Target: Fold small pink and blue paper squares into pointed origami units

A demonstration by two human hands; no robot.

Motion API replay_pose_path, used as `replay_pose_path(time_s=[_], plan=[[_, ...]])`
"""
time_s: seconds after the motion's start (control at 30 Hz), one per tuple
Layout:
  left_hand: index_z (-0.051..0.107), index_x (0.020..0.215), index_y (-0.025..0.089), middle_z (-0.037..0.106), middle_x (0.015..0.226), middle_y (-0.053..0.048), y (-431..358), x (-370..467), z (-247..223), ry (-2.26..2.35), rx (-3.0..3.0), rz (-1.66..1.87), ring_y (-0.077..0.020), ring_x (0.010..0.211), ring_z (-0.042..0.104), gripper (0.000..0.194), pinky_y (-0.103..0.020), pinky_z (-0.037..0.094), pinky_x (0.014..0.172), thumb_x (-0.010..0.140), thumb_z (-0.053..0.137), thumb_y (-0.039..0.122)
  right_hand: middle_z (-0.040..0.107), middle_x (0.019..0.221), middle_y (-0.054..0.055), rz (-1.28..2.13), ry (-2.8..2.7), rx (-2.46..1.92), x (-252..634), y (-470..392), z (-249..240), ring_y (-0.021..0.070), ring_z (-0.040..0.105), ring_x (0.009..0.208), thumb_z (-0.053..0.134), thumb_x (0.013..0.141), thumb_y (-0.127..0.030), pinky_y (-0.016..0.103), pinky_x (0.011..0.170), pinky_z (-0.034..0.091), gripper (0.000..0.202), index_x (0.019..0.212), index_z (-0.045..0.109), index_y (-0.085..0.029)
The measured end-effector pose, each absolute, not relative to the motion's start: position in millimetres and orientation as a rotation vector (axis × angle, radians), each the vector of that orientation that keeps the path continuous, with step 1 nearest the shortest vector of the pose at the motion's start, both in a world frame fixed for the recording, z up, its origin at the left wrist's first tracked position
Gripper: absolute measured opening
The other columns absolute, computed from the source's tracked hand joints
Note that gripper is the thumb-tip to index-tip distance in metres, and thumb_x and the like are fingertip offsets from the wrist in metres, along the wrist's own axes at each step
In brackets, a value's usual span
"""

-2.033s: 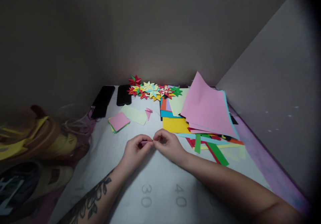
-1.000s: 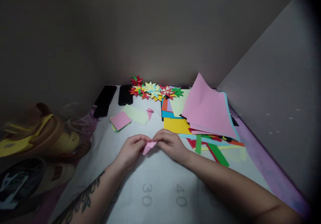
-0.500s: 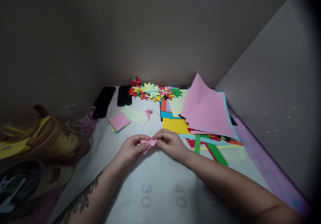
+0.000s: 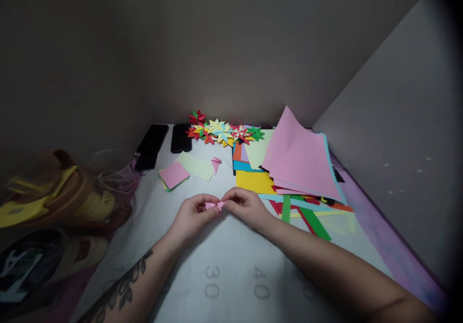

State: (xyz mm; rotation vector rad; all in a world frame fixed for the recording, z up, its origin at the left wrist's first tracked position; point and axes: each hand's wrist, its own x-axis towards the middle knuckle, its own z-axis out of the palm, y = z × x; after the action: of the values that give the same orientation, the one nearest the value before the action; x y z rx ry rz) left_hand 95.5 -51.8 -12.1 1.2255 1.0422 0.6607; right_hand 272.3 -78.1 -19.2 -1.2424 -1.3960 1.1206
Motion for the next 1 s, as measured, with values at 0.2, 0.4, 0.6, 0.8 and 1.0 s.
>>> replay_pose_path(time_s=[0.2,0.4,0.6,0.8,1.0], plan=[[0.070,0.086,0.014,0.065,0.072,-0.003,-52.3,98.1,-14.6,1.069,1.330,0.648,-0.0109,0.062,0.053,0.030,-0.021,0.039,0.057,0.068,0.073,0.038,0.059,0.068,-0.002,1.119,-1.379,-1.285,266.4,-78.2,-21.7,0.0115,0.054,0.065,0.058,0.076,-0.019,0.023,0.060,0.043,0.006,0.071,0.059,-0.017],[0.069,0.086,0.013,0.065,0.070,-0.002,-52.0,99.1,-14.5,1.054,1.176,0.642,-0.0095,0.060,0.053,0.030,-0.021,0.040,0.057,0.065,0.077,0.032,0.056,0.068,-0.002,0.984,-1.490,-1.292,267.1,-78.9,-23.3,0.0112,0.051,0.063,0.056,0.078,-0.015,0.023,0.058,0.040,0.007,0.071,0.057,-0.018],[0.067,0.086,0.011,0.062,0.064,-0.001,-49.7,94.3,-15.2,0.952,0.935,0.651,-0.0063,0.055,0.050,0.032,-0.019,0.040,0.055,0.060,0.080,0.023,0.062,0.075,0.002,0.967,-1.592,-1.103,272.4,-77.3,-24.0,0.0145,0.058,0.073,0.062,0.077,-0.015,0.027,0.068,0.045,0.007,0.074,0.067,-0.019],[0.065,0.087,0.013,0.061,0.067,0.000,-51.2,95.5,-17.5,0.970,0.965,0.656,-0.0070,0.056,0.050,0.033,-0.020,0.039,0.055,0.059,0.080,0.024,0.062,0.075,0.002,1.010,-1.523,-1.160,269.8,-77.5,-24.0,0.0143,0.058,0.072,0.062,0.075,-0.015,0.028,0.067,0.045,0.007,0.074,0.067,-0.019],[0.065,0.080,0.014,0.054,0.061,0.003,-56.2,101.1,-13.0,1.162,1.342,0.732,-0.0082,0.056,0.044,0.022,-0.019,0.032,0.052,0.064,0.073,0.028,0.053,0.071,-0.004,1.112,-1.258,-1.242,260.4,-81.0,-29.6,0.0108,0.051,0.064,0.062,0.070,-0.014,0.023,0.057,0.040,0.015,0.080,0.053,-0.020]])
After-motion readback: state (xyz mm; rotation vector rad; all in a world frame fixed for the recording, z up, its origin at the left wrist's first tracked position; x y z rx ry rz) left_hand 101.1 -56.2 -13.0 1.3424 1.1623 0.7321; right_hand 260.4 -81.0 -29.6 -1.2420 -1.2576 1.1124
